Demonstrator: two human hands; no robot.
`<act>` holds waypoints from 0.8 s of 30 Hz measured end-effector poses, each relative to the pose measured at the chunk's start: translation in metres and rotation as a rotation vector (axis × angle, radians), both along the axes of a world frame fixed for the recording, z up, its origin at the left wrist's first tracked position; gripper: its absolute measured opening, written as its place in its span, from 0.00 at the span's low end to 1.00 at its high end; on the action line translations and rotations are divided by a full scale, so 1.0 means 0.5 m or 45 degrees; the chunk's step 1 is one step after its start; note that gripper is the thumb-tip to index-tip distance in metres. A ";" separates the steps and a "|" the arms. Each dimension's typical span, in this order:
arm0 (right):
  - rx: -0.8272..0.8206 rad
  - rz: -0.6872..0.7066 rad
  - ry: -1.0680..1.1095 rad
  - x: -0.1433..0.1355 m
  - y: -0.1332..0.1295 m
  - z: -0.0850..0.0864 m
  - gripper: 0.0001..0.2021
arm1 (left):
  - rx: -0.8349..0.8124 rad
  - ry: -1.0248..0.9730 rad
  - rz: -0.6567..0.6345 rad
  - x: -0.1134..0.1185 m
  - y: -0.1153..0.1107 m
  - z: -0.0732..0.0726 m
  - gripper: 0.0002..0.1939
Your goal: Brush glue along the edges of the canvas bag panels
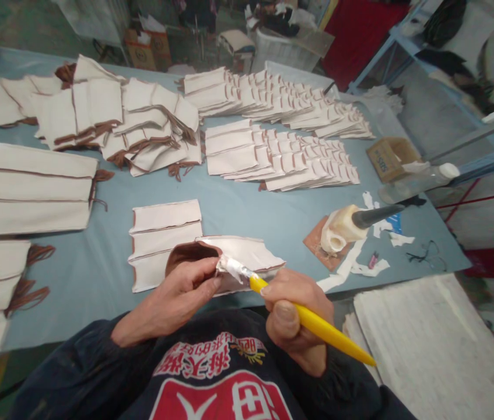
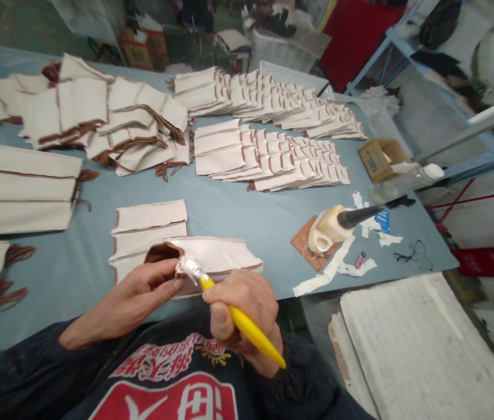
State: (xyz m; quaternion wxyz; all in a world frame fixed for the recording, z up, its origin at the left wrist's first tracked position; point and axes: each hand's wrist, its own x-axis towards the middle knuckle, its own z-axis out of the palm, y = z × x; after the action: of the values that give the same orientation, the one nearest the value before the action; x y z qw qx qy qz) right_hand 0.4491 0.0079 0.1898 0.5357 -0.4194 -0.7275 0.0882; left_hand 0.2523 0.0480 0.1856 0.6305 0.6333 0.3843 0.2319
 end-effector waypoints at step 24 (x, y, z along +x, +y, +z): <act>-0.089 0.044 0.330 0.034 0.022 -0.019 0.10 | -0.631 -0.342 -0.030 -0.003 0.001 -0.002 0.17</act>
State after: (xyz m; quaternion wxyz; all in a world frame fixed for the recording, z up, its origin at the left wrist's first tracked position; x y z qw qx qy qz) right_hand 0.4661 0.0189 0.1803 0.6086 -0.4104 -0.6558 0.1763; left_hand 0.2508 0.0488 0.1847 0.8141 0.4278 0.3349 0.2053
